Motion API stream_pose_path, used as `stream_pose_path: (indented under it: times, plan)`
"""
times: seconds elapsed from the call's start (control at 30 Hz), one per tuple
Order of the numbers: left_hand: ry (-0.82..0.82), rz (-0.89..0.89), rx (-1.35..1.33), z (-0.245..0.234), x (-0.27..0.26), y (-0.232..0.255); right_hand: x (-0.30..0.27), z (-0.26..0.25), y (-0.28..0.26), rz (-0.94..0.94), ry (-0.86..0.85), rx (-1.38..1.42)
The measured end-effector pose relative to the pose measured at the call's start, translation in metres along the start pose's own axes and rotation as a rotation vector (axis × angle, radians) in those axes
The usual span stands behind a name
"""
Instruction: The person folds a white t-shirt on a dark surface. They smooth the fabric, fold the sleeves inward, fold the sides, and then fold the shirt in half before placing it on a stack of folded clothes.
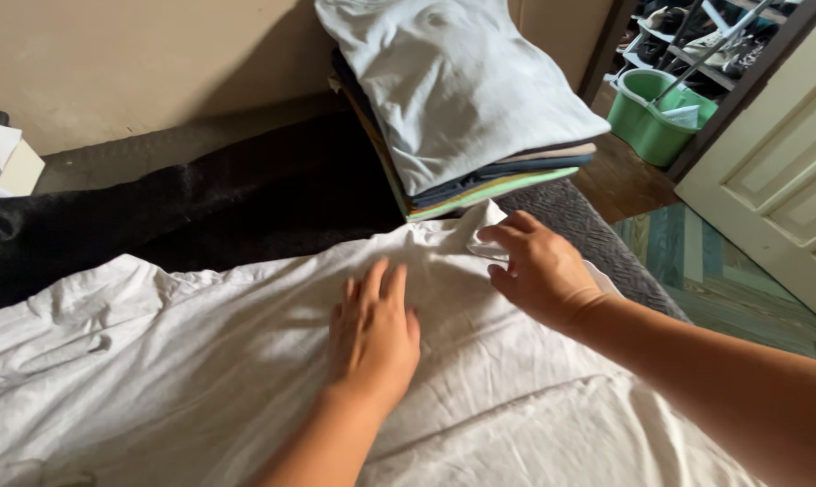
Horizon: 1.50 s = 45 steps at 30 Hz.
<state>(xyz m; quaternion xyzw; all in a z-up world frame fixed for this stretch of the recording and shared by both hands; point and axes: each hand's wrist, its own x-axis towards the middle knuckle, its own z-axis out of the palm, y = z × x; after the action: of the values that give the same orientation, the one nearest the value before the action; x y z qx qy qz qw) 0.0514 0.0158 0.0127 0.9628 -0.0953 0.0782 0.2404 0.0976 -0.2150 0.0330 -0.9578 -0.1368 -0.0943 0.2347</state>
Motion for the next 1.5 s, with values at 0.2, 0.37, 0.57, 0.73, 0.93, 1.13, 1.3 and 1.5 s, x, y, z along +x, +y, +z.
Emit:
stream_pose_path:
  times: [0.2,0.37,0.57,0.73,0.93,1.13,1.3,1.5]
  plan:
    - [-0.154,-0.026,-0.171,0.023,0.055,-0.006,0.025,0.038,0.005,0.03,0.109,-0.142]
    - [-0.039,0.008,-0.101,0.041,0.073,-0.013,0.056,0.012,0.066,0.534,0.235,0.743]
    - [0.048,-0.308,-0.244,0.024,0.085,-0.031,0.093,-0.036,0.11,0.815,0.218,0.856]
    - [-0.091,-0.28,-0.036,-0.002,0.105,-0.044,0.092,-0.05,0.102,0.733,0.054,1.009]
    - [-0.311,-0.366,-0.085,-0.036,0.118,-0.042,0.082,-0.063,0.083,0.32,-0.199,-0.11]
    - [-0.283,-0.467,-0.109,-0.052,0.113,-0.032,0.1,-0.075,0.079,0.333,-0.242,-0.618]
    - [-0.139,-0.429,0.006,-0.039,0.108,-0.031,0.112,-0.064,0.096,0.878,-0.099,0.199]
    - [-0.119,-0.462,-0.089,-0.019,0.106,-0.043,0.102,-0.039,0.086,1.018,0.223,0.503]
